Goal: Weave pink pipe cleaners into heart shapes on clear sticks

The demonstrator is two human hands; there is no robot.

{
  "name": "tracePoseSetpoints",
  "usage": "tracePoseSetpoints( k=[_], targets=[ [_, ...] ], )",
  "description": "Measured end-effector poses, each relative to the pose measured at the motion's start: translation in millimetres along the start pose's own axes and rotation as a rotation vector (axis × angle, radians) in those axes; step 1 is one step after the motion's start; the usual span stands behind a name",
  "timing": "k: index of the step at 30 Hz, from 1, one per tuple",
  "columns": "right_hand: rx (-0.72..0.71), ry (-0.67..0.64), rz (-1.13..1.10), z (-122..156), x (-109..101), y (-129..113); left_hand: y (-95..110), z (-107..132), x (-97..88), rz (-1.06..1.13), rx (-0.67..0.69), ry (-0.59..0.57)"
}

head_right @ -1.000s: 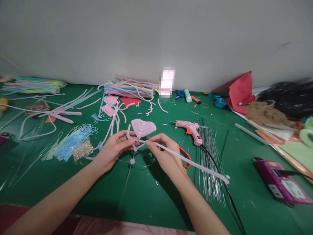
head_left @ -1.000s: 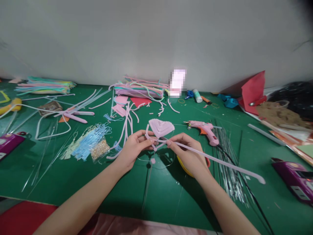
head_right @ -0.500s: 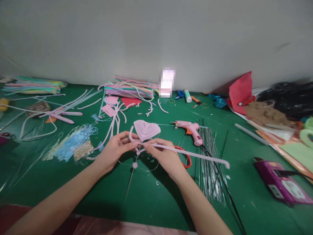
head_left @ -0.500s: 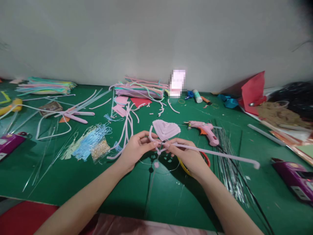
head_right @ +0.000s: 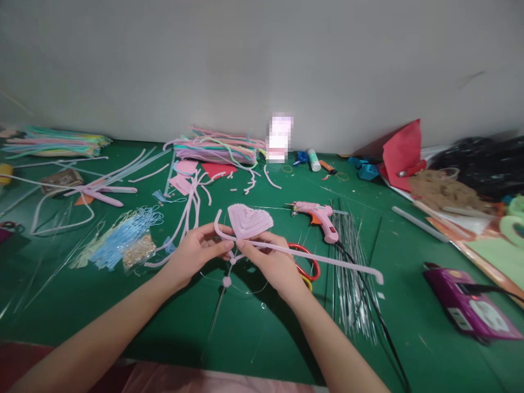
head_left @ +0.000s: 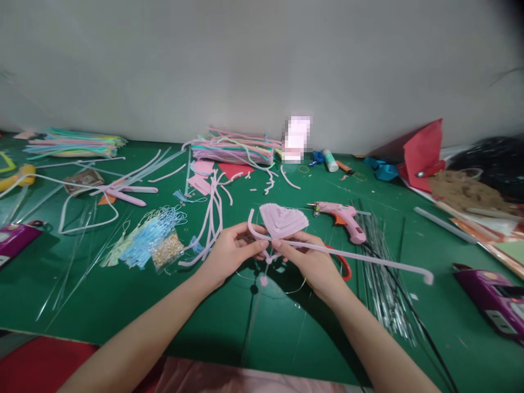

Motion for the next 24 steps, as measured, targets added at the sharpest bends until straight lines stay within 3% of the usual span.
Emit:
tracePoseSetpoints(
  k=[3,8,12,24],
  targets=[
    [-0.001,0.012,-0.033,-0.1,0.5,0.7,0.6,1.1,0.5,-0.080,0.079,0.032],
    [0.030,-0.004,-0.131,-1.2,1.0,3.4,5.0,3.3,-1.5,-0.408,0.424,0.167],
    [0.032,-0.007,-0.128,-3.0,0.8,4.6,7.8,3.9,-3.9,-0.515,0.576,0.218],
    [-0.017,0.001,-0.138,-2.4,1.5,5.5,16.9,7.4,0.2,-0.574,0.582,0.213]
  ],
)
Point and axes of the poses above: each hand's wrist, its own z-axis away from the middle knuckle, its own x-axis out of the palm, y = z × x, the point moved 1 cm from there along -z, towards the middle knuckle, and after that the axes turned 9 degrees about z, right-handed, at the moved point
